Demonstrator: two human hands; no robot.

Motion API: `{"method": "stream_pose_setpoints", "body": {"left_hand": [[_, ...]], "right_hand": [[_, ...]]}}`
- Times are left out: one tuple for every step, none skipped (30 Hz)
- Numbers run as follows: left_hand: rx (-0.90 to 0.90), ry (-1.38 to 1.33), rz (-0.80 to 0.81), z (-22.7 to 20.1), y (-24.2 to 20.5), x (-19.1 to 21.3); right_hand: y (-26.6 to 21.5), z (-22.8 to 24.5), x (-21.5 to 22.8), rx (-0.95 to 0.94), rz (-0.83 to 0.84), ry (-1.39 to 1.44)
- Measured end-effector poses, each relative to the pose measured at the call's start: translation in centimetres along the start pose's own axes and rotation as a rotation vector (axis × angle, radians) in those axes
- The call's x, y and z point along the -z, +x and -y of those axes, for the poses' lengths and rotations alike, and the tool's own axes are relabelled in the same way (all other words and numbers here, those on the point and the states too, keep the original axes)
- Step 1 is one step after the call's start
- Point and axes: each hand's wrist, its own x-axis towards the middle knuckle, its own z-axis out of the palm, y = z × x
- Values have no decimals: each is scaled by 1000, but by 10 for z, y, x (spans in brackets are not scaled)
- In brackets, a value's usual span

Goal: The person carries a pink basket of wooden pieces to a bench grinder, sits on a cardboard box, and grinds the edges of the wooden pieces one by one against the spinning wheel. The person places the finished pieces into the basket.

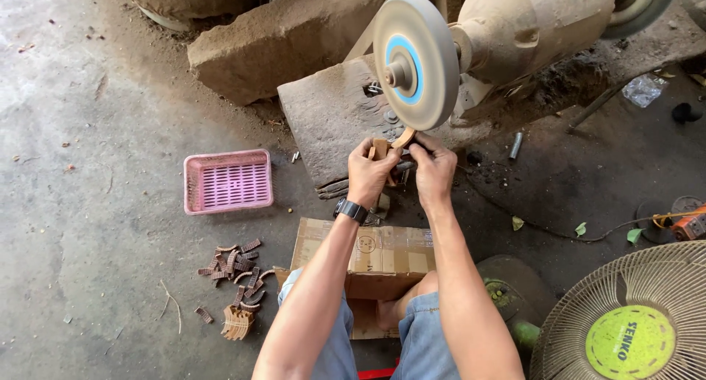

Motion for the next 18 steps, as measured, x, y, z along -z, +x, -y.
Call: {"method": "stream_pose_setpoints", "body": {"left_hand": [[0,-9,-10,-1,-1,-1],[0,-19,-18,-1,-2,-3],[0,-19,-16,-3,0,-8],[16,-38,-2,-5,4,-14],[32,-57,13,-7,7,-19],[32,-58,15,-7,10,-24],[43,-74,24,-8,14,-28],[54,-88,30,-9,16,-30],[54,-87,27,-5,18,-26],[20,-74,12,-1,19,-21],[-14,-60,-3,3,19,-16],[-17,-58,-7,-1,17,-10],[-24,7,-19,-4,15,-4],[-30,73,-30,-7,12,2],[-31,75,-32,-8,10,6],[-4,137,-47,-8,7,10],[23,199,-62,-8,3,13],[24,199,-58,-3,3,13]], "right_hand": [[0,0,1,-16,7,9],[0,0,2,-30,12,17],[1,8,2,-29,11,17],[3,16,2,-37,-16,33],[5,25,2,-45,-44,49],[9,24,2,-44,-45,48],[13,22,2,-15,-60,92],[15,21,0,10,-71,137],[15,14,-1,9,-69,138],[13,6,-3,-2,-66,97],[11,-1,-4,-12,-62,55],[9,2,-8,-11,-58,59],[6,6,-11,-20,-24,18],[2,9,-13,-30,8,-23],[1,10,-13,-30,10,-20],[-1,11,-11,-20,41,-77],[-3,12,-9,-11,72,-134],[-3,9,-6,-11,68,-135]]}}
